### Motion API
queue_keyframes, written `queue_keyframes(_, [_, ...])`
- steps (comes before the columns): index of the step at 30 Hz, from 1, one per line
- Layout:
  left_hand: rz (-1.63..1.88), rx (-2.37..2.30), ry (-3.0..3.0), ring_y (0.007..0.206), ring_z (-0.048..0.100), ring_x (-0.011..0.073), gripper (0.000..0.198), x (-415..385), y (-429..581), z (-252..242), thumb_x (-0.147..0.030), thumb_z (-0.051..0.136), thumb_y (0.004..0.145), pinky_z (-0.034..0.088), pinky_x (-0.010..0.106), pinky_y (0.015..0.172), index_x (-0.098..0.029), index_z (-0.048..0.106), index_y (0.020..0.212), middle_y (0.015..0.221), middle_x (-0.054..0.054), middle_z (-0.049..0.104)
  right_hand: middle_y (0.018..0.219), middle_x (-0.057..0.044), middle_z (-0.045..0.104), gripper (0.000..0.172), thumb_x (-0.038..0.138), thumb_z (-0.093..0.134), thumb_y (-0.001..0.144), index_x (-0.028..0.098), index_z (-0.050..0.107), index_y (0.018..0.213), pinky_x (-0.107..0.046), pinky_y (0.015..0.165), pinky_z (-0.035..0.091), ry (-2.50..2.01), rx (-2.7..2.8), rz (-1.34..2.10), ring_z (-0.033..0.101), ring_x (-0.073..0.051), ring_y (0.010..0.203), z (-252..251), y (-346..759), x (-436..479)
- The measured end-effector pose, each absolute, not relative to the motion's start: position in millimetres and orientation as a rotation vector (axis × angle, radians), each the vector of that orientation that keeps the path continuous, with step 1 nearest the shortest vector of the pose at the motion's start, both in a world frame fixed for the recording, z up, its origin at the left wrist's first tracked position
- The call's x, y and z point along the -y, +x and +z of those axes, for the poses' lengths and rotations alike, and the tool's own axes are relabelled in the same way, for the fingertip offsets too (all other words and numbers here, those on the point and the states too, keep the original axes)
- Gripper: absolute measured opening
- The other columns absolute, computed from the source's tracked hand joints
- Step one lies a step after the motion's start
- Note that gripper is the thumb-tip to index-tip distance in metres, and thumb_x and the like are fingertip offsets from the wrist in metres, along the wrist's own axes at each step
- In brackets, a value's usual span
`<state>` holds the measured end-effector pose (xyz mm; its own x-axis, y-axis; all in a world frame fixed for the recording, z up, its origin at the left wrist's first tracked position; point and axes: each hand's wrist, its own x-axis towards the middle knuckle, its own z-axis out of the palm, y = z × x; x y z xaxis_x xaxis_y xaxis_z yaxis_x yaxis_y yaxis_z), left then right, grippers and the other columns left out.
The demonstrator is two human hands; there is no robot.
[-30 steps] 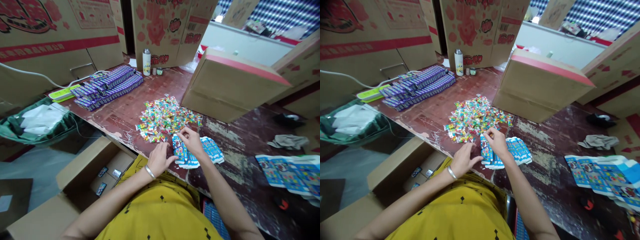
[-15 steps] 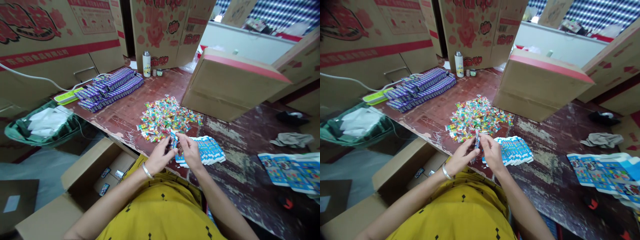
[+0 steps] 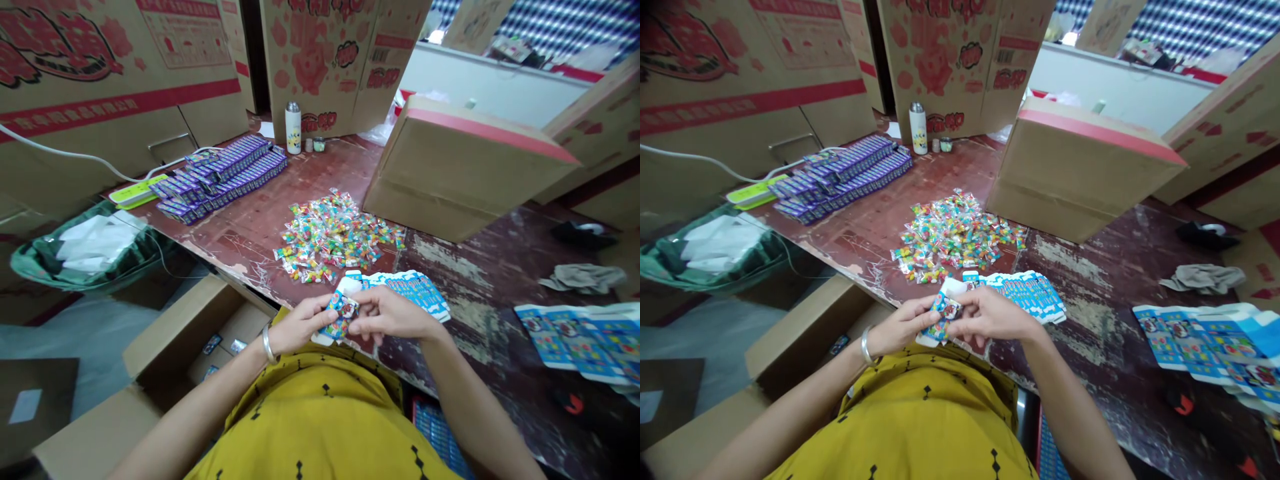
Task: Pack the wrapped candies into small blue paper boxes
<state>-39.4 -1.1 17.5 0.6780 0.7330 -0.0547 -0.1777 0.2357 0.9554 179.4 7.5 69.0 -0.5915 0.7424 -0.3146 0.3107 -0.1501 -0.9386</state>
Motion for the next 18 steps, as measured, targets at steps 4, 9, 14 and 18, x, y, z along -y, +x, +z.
queue_keyframes(4, [0.911, -0.741, 1.073, 0.078, 0.058, 0.0156, 0.034, -0.4, -31.5, 9.4, -0.040, 0.065, 0.083, 0.047, 0.025, 0.071, -0.015, 0.067, 0.105, 0.088, 0.004, 0.065, 0.082, -0.001, 0.069, 0.037, 0.035, 0.075, 0.074, 0.022, 0.064, 0.107, -0.023, 0.056, 0.052, -1.250, 1.429, 1.254, 0.065, -0.015, 0.068, 50.5, 167.2, -3.8])
queue_keyframes(9, [1.219, -0.936, 0.970, 0.076, 0.058, 0.0135, 0.037, 8.5, -17.0, 5.1, -0.032, 0.072, 0.077, 0.048, 0.023, 0.069, -0.019, 0.062, 0.111, 0.088, 0.002, 0.062, 0.085, -0.003, 0.069, 0.025, 0.034, 0.069, 0.080, 0.021, 0.066, 0.101, -0.029, 0.068, 0.054, -1.252, 1.302, 1.091, 0.064, -0.017, 0.075, 24.1, 137.2, 9.6])
queue_keyframes(14, [1.216, -0.980, 1.139, 0.074, 0.056, 0.0106, 0.054, 11.4, -21.6, 9.0, -0.027, 0.069, 0.080, 0.048, 0.021, 0.067, -0.026, 0.050, 0.131, 0.097, 0.002, 0.058, 0.095, -0.003, 0.068, 0.036, 0.031, 0.067, 0.082, 0.024, 0.062, 0.117, -0.030, 0.075, 0.052, -1.228, 1.227, 0.873, 0.064, -0.017, 0.081, 8.4, 122.7, 12.9])
queue_keyframes(18, [1.013, -0.903, 1.236, 0.075, 0.058, 0.0129, 0.040, 7.6, -32.2, 9.6, -0.029, 0.062, 0.085, 0.049, 0.023, 0.067, -0.021, 0.054, 0.124, 0.102, 0.005, 0.062, 0.088, -0.003, 0.065, 0.022, 0.032, 0.063, 0.085, 0.024, 0.065, 0.105, -0.030, 0.070, 0.050, -1.266, 1.373, 0.779, 0.060, -0.016, 0.075, -0.9, 130.1, 8.4])
